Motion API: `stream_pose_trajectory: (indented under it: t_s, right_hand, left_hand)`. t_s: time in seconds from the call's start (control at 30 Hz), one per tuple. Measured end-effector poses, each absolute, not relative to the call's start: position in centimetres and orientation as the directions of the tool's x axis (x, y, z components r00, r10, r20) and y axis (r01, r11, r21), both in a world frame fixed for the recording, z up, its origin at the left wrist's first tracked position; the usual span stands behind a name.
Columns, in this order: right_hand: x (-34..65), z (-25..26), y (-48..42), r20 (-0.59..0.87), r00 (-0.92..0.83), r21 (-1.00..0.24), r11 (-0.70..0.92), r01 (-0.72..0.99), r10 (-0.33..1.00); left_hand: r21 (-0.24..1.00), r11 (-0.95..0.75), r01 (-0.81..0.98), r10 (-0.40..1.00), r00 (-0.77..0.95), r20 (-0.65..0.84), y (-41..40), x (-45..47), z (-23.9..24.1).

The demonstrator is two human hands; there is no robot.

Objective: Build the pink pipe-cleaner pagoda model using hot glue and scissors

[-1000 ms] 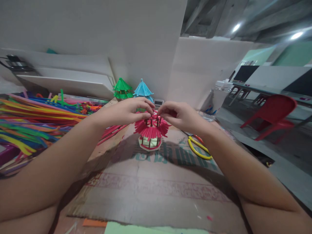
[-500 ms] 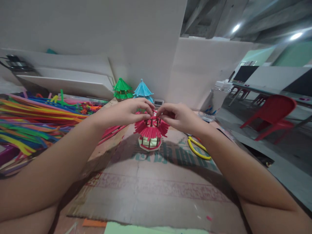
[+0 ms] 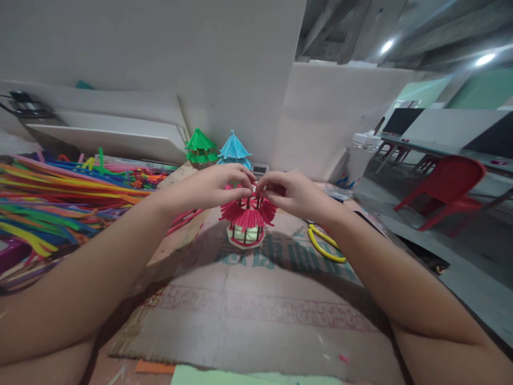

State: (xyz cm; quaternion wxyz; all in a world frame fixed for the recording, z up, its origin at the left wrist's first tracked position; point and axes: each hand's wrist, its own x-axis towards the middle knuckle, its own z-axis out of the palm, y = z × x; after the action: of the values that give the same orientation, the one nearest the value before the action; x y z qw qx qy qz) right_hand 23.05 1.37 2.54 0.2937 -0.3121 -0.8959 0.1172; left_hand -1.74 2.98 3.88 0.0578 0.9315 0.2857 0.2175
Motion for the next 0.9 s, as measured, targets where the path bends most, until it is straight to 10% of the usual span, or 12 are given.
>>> stream_pose_trajectory:
  t_s: [0.9]
  right_hand:
    - [23.37, 2.81, 1.34, 0.443, -0.647, -0.327, 0.783, 0.528, 0.621]
  left_hand:
    - [0.192, -0.835, 0.516, 0.546, 0.732, 0.407, 2.4, -1.61, 3.95]
